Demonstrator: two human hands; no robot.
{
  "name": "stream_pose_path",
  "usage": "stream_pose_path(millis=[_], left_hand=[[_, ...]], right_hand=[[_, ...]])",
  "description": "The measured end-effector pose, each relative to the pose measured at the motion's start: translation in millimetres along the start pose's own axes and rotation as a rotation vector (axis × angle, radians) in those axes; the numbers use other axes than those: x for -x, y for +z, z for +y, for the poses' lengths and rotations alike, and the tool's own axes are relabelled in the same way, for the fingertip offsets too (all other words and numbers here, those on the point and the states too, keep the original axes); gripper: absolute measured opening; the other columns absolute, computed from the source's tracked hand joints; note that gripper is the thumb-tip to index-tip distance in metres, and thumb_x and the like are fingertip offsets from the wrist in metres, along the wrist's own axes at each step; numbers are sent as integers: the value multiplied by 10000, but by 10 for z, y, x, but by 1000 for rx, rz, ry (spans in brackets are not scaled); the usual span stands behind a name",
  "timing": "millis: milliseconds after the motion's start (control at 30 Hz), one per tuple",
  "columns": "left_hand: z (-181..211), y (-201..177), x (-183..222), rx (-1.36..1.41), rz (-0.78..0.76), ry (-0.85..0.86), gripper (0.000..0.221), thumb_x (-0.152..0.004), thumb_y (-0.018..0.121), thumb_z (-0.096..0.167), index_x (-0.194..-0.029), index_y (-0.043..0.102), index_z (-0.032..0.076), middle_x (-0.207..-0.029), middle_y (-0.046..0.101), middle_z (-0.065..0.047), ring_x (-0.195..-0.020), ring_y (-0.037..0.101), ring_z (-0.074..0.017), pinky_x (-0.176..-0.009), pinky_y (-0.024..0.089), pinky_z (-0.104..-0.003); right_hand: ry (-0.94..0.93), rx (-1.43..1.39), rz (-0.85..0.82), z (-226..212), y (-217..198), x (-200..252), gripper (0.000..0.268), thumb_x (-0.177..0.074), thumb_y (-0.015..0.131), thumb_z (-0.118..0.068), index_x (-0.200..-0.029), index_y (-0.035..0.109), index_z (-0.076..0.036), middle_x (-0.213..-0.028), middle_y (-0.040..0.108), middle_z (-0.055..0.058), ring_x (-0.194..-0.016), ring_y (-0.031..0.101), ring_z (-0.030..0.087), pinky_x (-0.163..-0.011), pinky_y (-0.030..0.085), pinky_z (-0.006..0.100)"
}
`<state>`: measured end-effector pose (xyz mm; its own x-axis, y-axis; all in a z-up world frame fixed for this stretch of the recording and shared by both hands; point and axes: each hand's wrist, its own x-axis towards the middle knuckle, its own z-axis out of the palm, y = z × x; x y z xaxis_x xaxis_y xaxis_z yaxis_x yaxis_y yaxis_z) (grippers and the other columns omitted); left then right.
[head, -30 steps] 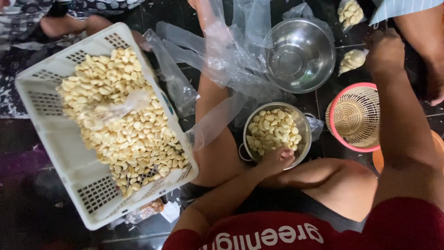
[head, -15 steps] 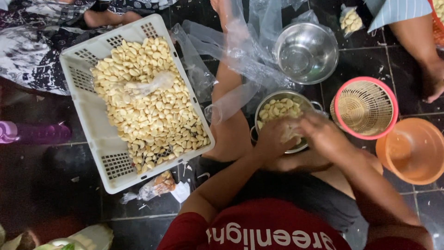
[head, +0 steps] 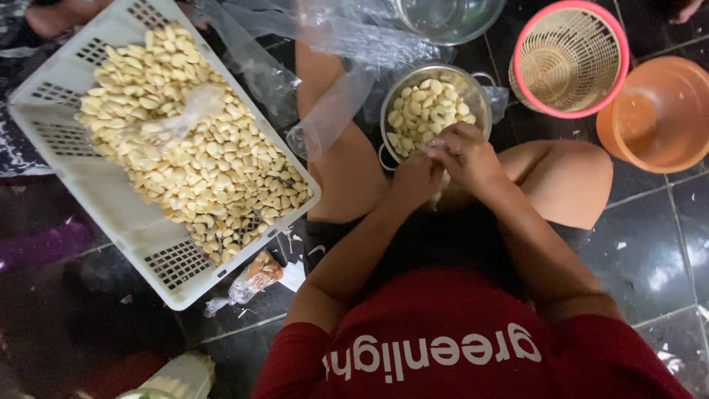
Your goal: The person puts peeled garlic cloves from a metal bowl into small plastic bags by hand, then places the filled bags into a larger bowl.
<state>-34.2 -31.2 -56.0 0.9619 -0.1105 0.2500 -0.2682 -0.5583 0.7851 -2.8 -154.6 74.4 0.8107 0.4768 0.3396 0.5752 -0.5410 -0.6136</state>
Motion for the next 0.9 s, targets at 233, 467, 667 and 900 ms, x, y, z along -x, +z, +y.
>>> stream_pose_path(millis=[233,467,667,900], left_hand=[[183,-399,-128,232,-149,-172,339,-933,557,333,-811,592,19,-651,533,-212,-649,614,-517,-527,450,-523],[497,-665,-331,407,-59,-34,488,-1055,484,451,-737,509,82,-637,452,-147,-600,595,-376,-563,479,-365],[645,-755,-466,306,-292,-262,483,-1004,399,511,-779,579,123,-703,602,-39,-653,599,-199,-615,423,-374],[751,-891,-567,465,-504,-344,444,-958,462,487,-935,770,169,-927,777,-25,-848,711,-187,-798,488,-316]], right_hand=[[170,-305,142,139,83,12,42,-1057,697,-38,-1034,730,-49,-914,645,169,-865,664,367,-806,511,433],[297,-746,290,262,94,-49,91,-1097,590,-32,-1015,567,2,-992,680,183,-910,595,206,-910,470,388],[358,-1005,402,213,-44,-298,146,-1094,599,-194,-987,532,-122,-912,633,74,-807,577,149,-825,478,281],[355,-1185,470,55,-250,-602,111,-1122,549,-141,-1016,576,-156,-919,587,36,-747,511,122,-764,534,278]])
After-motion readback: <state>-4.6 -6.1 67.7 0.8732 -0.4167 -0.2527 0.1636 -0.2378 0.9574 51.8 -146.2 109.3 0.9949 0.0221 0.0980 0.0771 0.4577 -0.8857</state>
